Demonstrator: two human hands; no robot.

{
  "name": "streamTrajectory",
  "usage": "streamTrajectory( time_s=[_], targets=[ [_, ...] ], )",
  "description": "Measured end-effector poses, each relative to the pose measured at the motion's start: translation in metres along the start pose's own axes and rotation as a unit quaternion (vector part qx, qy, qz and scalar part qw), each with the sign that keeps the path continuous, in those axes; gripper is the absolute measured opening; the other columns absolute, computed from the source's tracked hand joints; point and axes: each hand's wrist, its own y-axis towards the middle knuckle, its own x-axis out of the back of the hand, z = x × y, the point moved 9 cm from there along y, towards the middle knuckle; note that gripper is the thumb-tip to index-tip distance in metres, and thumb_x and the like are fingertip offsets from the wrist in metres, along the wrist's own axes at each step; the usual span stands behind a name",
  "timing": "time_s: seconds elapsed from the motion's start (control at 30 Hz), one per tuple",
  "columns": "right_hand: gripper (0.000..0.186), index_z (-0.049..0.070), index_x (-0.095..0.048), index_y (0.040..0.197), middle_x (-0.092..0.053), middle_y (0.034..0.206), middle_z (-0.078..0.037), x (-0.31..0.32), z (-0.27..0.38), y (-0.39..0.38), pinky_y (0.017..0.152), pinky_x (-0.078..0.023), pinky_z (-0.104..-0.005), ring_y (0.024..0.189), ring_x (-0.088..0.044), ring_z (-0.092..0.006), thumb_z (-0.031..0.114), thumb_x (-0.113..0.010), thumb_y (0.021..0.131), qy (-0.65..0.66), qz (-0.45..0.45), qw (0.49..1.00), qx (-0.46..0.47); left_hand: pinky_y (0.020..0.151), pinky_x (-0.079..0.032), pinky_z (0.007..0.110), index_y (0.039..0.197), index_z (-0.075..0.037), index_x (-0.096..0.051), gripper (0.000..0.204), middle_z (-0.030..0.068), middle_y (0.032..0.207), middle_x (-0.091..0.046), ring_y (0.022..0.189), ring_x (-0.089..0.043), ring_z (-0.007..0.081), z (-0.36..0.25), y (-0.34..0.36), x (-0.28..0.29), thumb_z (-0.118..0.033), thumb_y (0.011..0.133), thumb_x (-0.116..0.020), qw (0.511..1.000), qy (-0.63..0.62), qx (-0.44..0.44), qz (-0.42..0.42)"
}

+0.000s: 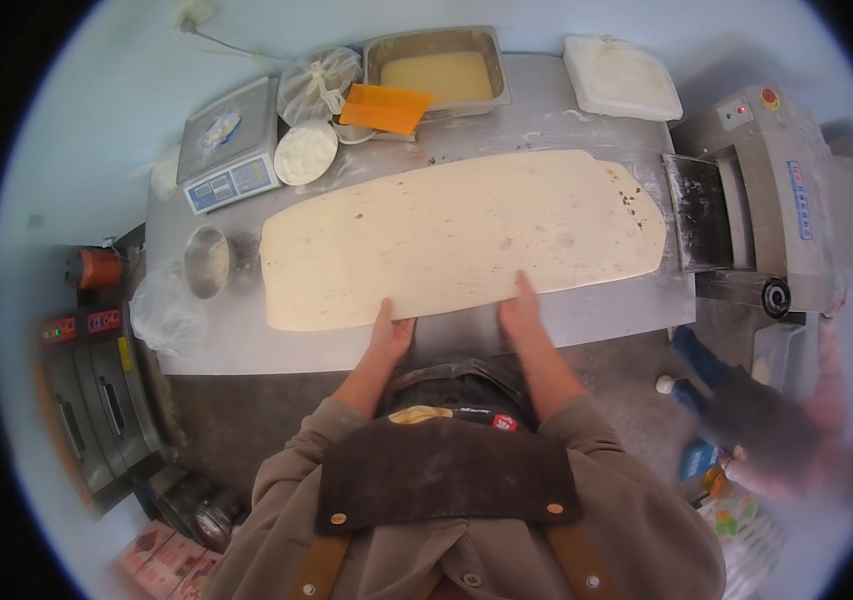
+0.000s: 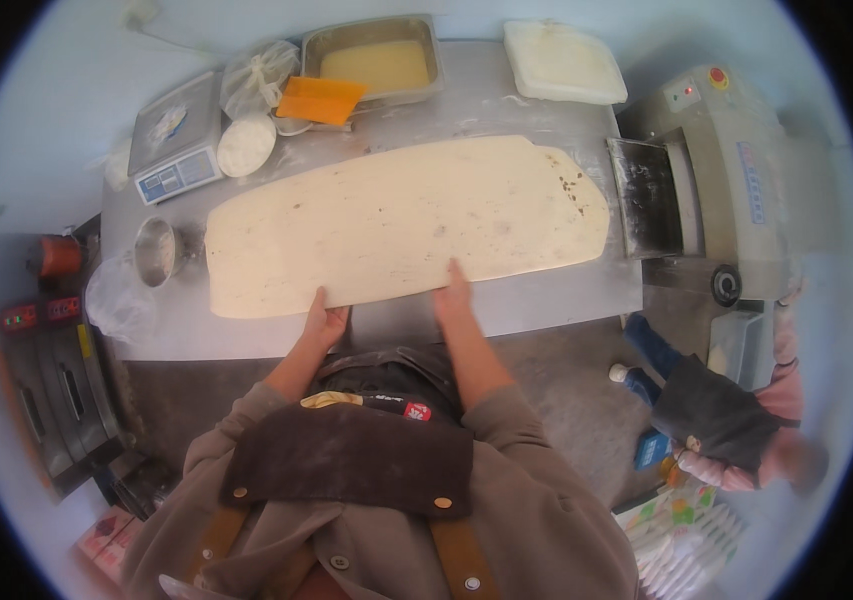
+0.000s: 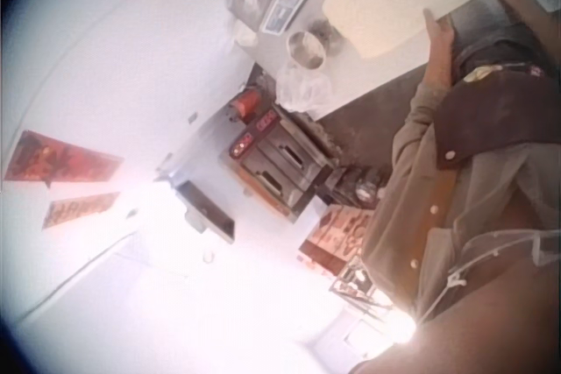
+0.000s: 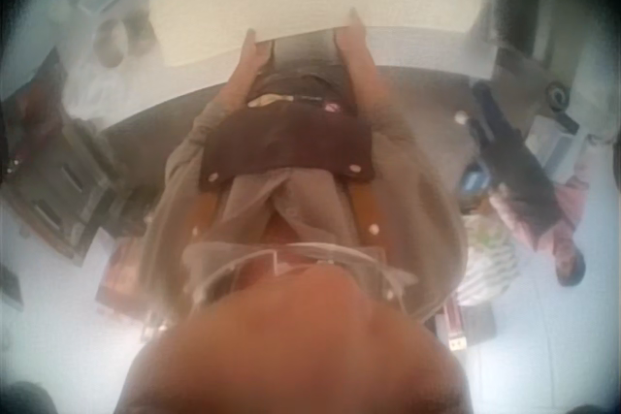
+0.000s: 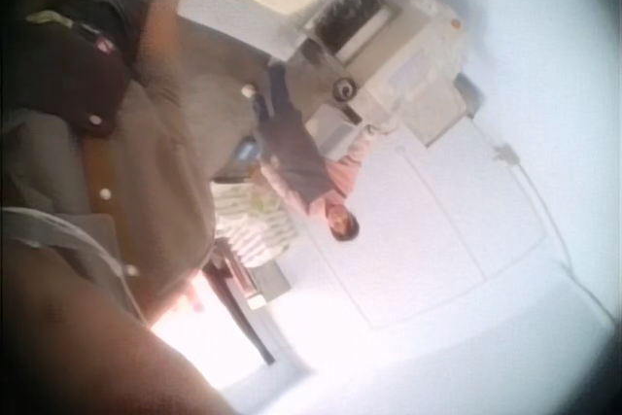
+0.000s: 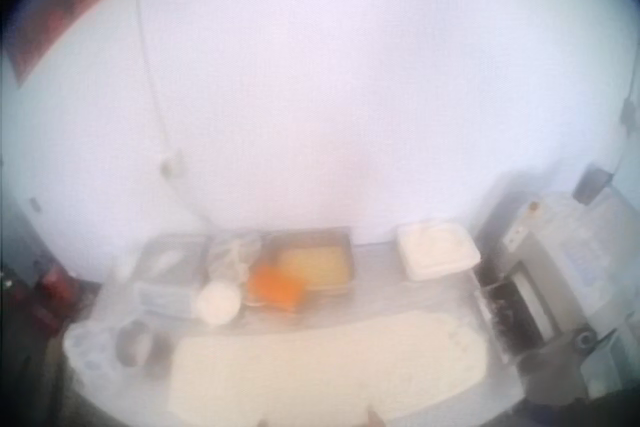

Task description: The person spreads a dark filling over a large sheet of dough, folds it into a rectangular block, and presses it flat. They then pass the block through a dough sheeter to thin it and use a round cutter to cut multiple circular pieces from the sheet.

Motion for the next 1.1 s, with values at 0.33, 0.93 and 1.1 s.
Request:
streamTrajectory(
  time_s=[0.33,0.93,1.1],
  targets=[
    [0.039,0.005,-0.058,0.147,-0.068,0.145,-0.013,-0.027,-0.049,-0.033,0.112,-0.056,-0.0466,0.133,-0.066,-0.0295,0.022,-0.065,0.113,-0.006,-0.060,0.985,-0.165,0.111,-0.062,0.047,0.138,-0.002,-0.063,0.034,0.0142,0.136,-0.074,0.128,-0.071,0.0302,0.044,0.011,-0.016,-0.028,0.116,-0.059,1.000,-0.004,0.000,0.013],
    [0.049,0.004,-0.049,0.159,-0.061,0.158,-0.016,0.131,0.306,0.061,0.125,-0.048,-0.0580,0.146,-0.059,-0.0371,0.023,-0.057,0.115,-0.013,-0.147,0.984,0.095,0.115,-0.055,0.048,0.146,-0.001,-0.058,0.041,0.0145,0.146,-0.068,0.136,-0.065,0.0327,-0.250,-0.007,0.135,-0.028,0.116,-0.049,0.956,-0.107,-0.274,-0.003],
    [0.050,0.003,-0.047,0.161,-0.057,0.161,-0.018,0.131,0.307,0.057,0.124,-0.048,-0.0600,0.148,-0.056,-0.0381,0.025,-0.053,0.116,-0.006,-0.157,0.982,0.102,0.107,-0.059,0.046,0.140,-0.005,-0.065,0.035,0.0100,0.137,-0.073,0.126,-0.070,0.0298,-0.276,-0.014,0.131,-0.024,0.112,-0.054,0.937,-0.021,-0.265,0.228]
  ],
)
